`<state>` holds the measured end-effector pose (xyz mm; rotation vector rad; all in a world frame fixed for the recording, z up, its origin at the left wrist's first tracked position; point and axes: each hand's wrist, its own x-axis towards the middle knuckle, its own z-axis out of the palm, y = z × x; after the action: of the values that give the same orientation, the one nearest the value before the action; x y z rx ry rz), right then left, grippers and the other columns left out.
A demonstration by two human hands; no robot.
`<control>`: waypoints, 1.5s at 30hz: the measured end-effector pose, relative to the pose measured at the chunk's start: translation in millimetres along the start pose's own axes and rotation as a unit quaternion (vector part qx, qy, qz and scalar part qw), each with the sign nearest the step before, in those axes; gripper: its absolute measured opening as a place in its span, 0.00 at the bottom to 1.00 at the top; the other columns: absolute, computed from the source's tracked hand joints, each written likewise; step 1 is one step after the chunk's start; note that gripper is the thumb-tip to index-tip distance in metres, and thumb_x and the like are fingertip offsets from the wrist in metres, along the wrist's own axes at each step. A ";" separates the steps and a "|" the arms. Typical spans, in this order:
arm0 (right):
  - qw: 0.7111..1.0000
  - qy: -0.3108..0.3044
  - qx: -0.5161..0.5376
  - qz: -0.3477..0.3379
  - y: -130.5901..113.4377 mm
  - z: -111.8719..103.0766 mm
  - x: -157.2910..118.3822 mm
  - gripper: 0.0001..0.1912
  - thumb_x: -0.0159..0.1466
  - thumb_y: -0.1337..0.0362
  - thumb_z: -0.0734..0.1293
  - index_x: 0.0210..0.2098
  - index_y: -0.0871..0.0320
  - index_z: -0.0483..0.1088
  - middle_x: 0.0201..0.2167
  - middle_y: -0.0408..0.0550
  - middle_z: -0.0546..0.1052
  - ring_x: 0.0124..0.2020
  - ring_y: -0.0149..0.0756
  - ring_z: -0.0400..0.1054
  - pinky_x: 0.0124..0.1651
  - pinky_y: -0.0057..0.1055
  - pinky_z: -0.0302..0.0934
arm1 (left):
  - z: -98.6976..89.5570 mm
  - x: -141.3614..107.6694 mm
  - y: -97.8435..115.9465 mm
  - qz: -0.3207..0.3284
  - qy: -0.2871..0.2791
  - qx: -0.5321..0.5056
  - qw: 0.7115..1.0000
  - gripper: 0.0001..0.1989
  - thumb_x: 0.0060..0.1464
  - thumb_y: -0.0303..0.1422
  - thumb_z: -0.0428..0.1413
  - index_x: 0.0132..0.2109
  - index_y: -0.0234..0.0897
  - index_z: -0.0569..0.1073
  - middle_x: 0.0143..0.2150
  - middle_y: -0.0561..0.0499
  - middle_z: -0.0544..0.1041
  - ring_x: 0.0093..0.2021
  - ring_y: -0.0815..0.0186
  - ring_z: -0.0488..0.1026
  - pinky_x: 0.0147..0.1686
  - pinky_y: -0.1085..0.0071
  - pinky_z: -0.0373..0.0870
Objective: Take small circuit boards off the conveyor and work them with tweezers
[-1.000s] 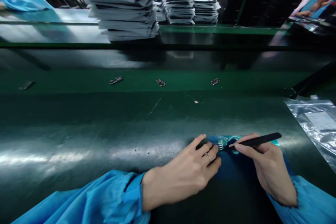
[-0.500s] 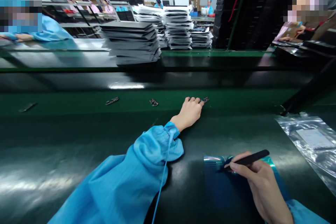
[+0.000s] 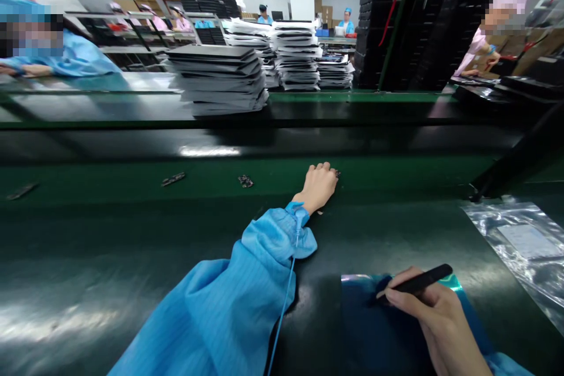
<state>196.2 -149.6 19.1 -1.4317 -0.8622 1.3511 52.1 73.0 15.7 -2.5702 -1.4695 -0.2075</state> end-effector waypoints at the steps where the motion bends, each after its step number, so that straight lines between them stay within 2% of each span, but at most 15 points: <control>1: 1.000 0.002 0.002 -0.002 0.6 -0.4 0.1 0.10 0.52 0.57 0.72 0.24 0.57 0.72 0.24 0.44 0.71 0.30 0.37 0.64 0.31 0.26 0.57 | 0.8 -1.7 -0.6 -0.007 0.006 -0.002 1.000 0.11 0.58 0.35 0.51 0.43 0.31 0.69 0.43 0.47 0.70 0.43 0.63 0.69 0.43 0.61 0.68; 5: 1.000 0.009 -0.006 -0.011 4.1 -4.3 1.1 0.11 0.51 0.56 0.72 0.23 0.57 0.73 0.24 0.43 0.70 0.29 0.36 0.63 0.31 0.24 0.57 | 0.7 -13.0 -0.3 -0.025 0.034 -0.007 0.999 0.12 0.59 0.36 0.49 0.46 0.32 0.67 0.44 0.47 0.69 0.44 0.62 0.68 0.43 0.60 0.67; 8: 0.999 0.013 -0.029 -0.018 6.8 -9.1 3.5 0.12 0.50 0.54 0.73 0.24 0.57 0.74 0.26 0.45 0.71 0.31 0.38 0.64 0.31 0.24 0.60 | -3.3 -26.6 3.1 -0.006 0.039 -0.008 0.999 0.13 0.60 0.36 0.47 0.49 0.33 0.66 0.45 0.46 0.69 0.45 0.62 0.67 0.44 0.60 0.65; 13: 0.999 0.011 -0.042 -0.012 8.1 -14.2 6.7 0.13 0.49 0.53 0.73 0.25 0.57 0.75 0.28 0.47 0.73 0.34 0.42 0.65 0.33 0.25 0.62 | -9.7 -51.7 9.9 0.036 0.023 -0.008 0.999 0.14 0.62 0.36 0.43 0.44 0.32 0.69 0.47 0.45 0.68 0.47 0.59 0.65 0.46 0.61 0.62; 19: 0.997 0.001 -0.059 -0.045 9.6 -17.8 7.8 0.12 0.50 0.53 0.73 0.25 0.55 0.75 0.27 0.46 0.71 0.34 0.41 0.63 0.32 0.25 0.60 | -9.2 -70.7 10.0 0.043 0.014 -0.004 0.999 0.18 0.63 0.35 0.40 0.54 0.30 0.62 0.51 0.42 0.67 0.50 0.58 0.64 0.49 0.61 0.59; 24: 0.998 0.008 -0.057 -0.038 5.7 -13.3 6.6 0.12 0.49 0.54 0.73 0.24 0.57 0.75 0.28 0.47 0.71 0.34 0.42 0.62 0.32 0.27 0.60 | -8.9 -85.3 9.4 0.054 0.003 0.002 0.999 0.19 0.63 0.35 0.40 0.57 0.30 0.59 0.59 0.39 0.60 0.58 0.54 0.57 0.54 0.58 0.55; 29: 0.997 0.039 -0.048 -0.051 -0.4 -3.9 1.0 0.12 0.48 0.55 0.74 0.22 0.58 0.74 0.26 0.47 0.71 0.33 0.42 0.62 0.32 0.29 0.57 | -15.3 -101.8 10.6 0.084 -0.015 -0.008 0.996 0.19 0.63 0.33 0.40 0.58 0.29 0.60 0.60 0.39 0.58 0.60 0.53 0.55 0.55 0.57 0.55; 36: 0.999 0.035 -0.013 -0.037 -4.6 1.8 -3.3 0.10 0.50 0.59 0.73 0.22 0.58 0.73 0.24 0.45 0.70 0.29 0.37 0.62 0.29 0.28 0.56 | -17.7 -110.5 12.0 0.118 -0.021 -0.017 0.993 0.19 0.62 0.32 0.41 0.57 0.27 0.61 0.60 0.36 0.59 0.59 0.50 0.56 0.54 0.55 0.56; 45: 0.999 0.037 -0.008 -0.027 -6.8 3.0 -3.5 0.10 0.49 0.58 0.74 0.24 0.58 0.74 0.25 0.45 0.71 0.30 0.38 0.64 0.30 0.29 0.56 | -16.7 -111.1 11.3 0.122 -0.016 -0.010 0.992 0.19 0.63 0.32 0.40 0.57 0.28 0.61 0.59 0.36 0.59 0.60 0.51 0.55 0.55 0.54 0.56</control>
<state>193.5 -150.3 26.9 -1.4523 -0.8592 1.2466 5.3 -29.5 8.2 -2.7497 -1.1513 -0.1493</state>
